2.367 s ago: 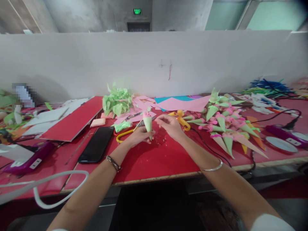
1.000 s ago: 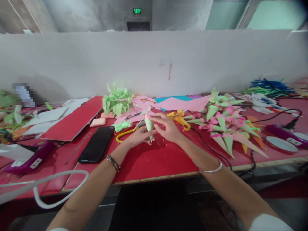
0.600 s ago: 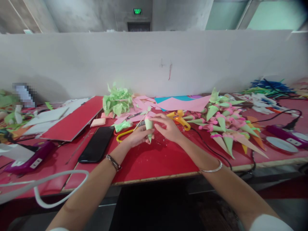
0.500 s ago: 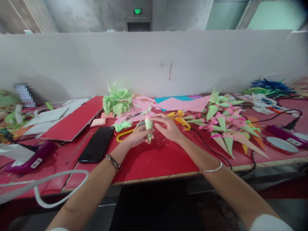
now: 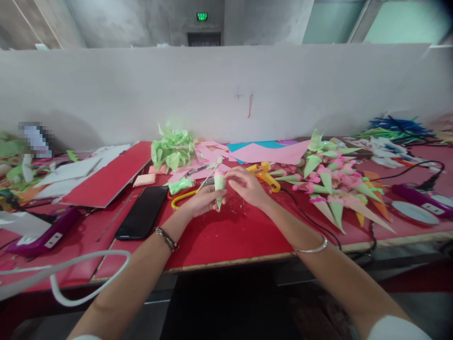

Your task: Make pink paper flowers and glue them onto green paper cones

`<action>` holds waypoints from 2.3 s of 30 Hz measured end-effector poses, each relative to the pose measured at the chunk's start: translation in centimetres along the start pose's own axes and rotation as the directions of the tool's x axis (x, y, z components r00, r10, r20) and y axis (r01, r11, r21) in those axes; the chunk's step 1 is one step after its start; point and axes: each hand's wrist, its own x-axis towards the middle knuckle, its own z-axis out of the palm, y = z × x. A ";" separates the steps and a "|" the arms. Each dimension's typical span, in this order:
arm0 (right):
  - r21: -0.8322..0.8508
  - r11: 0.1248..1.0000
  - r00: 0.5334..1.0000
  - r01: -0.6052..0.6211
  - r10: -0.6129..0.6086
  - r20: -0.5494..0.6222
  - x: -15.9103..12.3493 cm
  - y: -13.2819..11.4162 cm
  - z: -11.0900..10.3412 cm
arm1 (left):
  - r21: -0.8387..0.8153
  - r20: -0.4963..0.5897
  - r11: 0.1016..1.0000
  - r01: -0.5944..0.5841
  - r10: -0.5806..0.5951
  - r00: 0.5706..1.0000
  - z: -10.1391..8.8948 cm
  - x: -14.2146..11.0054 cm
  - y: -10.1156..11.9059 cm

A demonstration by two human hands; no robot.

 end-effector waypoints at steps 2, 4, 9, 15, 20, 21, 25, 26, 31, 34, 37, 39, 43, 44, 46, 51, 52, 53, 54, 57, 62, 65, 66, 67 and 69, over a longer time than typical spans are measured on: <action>-0.012 1.000 1.000 0.008 -0.008 0.000 0.0 0.0 0.0 | -0.006 -0.001 1.000 -0.002 0.002 1.000 0.0 0.0 0.0; -0.019 1.000 1.000 0.015 -0.015 -0.004 0.0 0.1 0.0 | -0.012 -0.003 1.000 -0.007 0.007 1.000 -0.1 0.0 0.0; -0.012 0.999 0.996 0.032 -0.032 -0.085 0.0 0.3 0.1 | -0.046 -0.029 0.999 -0.024 0.022 0.999 -0.3 0.2 -0.2; 0.216 0.976 0.989 -0.034 0.064 -0.132 0.2 0.5 0.2 | -0.076 -0.077 0.997 -0.032 0.026 0.997 -0.6 0.7 -0.3; 0.419 0.891 0.967 -0.176 0.235 -0.095 0.3 0.5 0.1 | -0.102 -0.080 0.994 -0.037 0.029 0.996 -0.5 0.6 -0.2; 0.440 0.879 0.962 -0.186 0.254 -0.101 0.3 0.5 0.1 | -0.106 -0.080 0.994 -0.038 0.029 0.996 -0.5 0.6 -0.2; 0.475 0.854 0.947 -0.214 0.301 -0.115 0.3 0.4 0.0 | -0.106 -0.081 0.994 -0.039 0.030 0.996 -0.4 0.5 -0.1; 0.470 0.853 0.943 -0.227 0.314 -0.114 0.3 0.4 0.0 | -0.102 -0.080 0.994 -0.037 0.029 0.996 -0.4 0.5 -0.1; 0.435 0.850 0.918 -0.296 0.378 -0.115 0.3 0.2 0.0 | -0.086 -0.076 0.996 -0.033 0.027 0.997 -0.3 0.5 0.0; 0.441 0.844 0.913 -0.304 0.391 -0.119 0.3 0.2 0.0 | -0.088 -0.071 0.996 -0.036 0.030 0.997 -0.4 0.5 0.0; 0.440 0.845 0.915 -0.302 0.387 -0.115 0.3 0.3 0.0 | -0.089 -0.067 0.995 -0.040 0.034 0.997 -0.4 0.6 -0.1; 0.439 0.847 0.918 -0.298 0.381 -0.112 0.3 0.4 -0.1 | -0.090 -0.065 0.995 -0.045 0.039 0.997 -0.4 0.6 -0.1; 0.445 0.844 0.917 -0.299 0.383 -0.110 0.2 0.4 0.0 | -0.084 -0.072 0.996 -0.041 0.035 0.997 -0.3 0.6 0.0; 0.445 0.844 0.917 -0.298 0.383 -0.111 0.2 0.4 0.0 | -0.084 -0.073 0.996 -0.040 0.034 0.997 -0.3 0.5 0.0; 0.439 0.849 0.920 -0.293 0.375 -0.111 0.2 0.4 0.0 | -0.085 -0.072 0.996 -0.039 0.033 0.997 -0.3 0.6 -0.1; 0.437 0.853 0.924 -0.284 0.366 -0.114 0.3 0.4 0.0 | -0.087 -0.069 0.996 -0.034 0.029 0.997 -0.4 0.6 -0.1; 0.442 0.850 0.923 -0.285 0.368 -0.113 0.3 0.4 0.0 | -0.088 -0.070 0.996 -0.034 0.028 0.997 -0.4 0.6 -0.1; 0.446 0.848 0.923 -0.285 0.369 -0.112 0.3 0.4 0.0 | -0.088 -0.071 0.996 -0.034 0.028 0.997 -0.4 0.6 -0.2; 0.448 0.847 0.922 -0.285 0.370 -0.112 0.3 0.5 0.0 | -0.086 -0.072 0.996 -0.036 0.029 0.997 -0.4 0.6 -0.2; 0.446 0.849 0.922 -0.282 0.369 -0.120 0.3 0.5 0.0 | -0.082 -0.070 0.996 -0.047 0.041 0.997 -0.5 0.6 -0.3; 0.455 0.843 0.919 -0.287 0.377 -0.119 0.3 0.4 0.0 | -0.082 -0.067 0.995 -0.057 0.052 0.996 -0.5 0.7 -0.4; 0.530 0.799 0.915 -0.285 0.392 -0.099 0.3 0.4 0.1 | -0.080 -0.067 0.995 -0.054 0.049 0.997 -0.5 0.6 -0.3; 0.569 0.773 0.914 -0.281 0.396 -0.087 0.3 0.4 0.1 | -0.082 -0.066 0.995 -0.051 0.046 0.997 -0.5 0.6 -0.3; 0.611 0.742 0.913 -0.276 0.400 -0.074 0.3 0.4 0.1 | -0.085 -0.063 0.995 -0.049 0.044 0.997 -0.4 0.6 -0.3; 0.689 0.672 0.909 -0.272 0.413 -0.045 0.4 0.3 0.0 | -0.093 -0.056 0.994 -0.049 0.044 0.997 -0.4 0.5 -0.2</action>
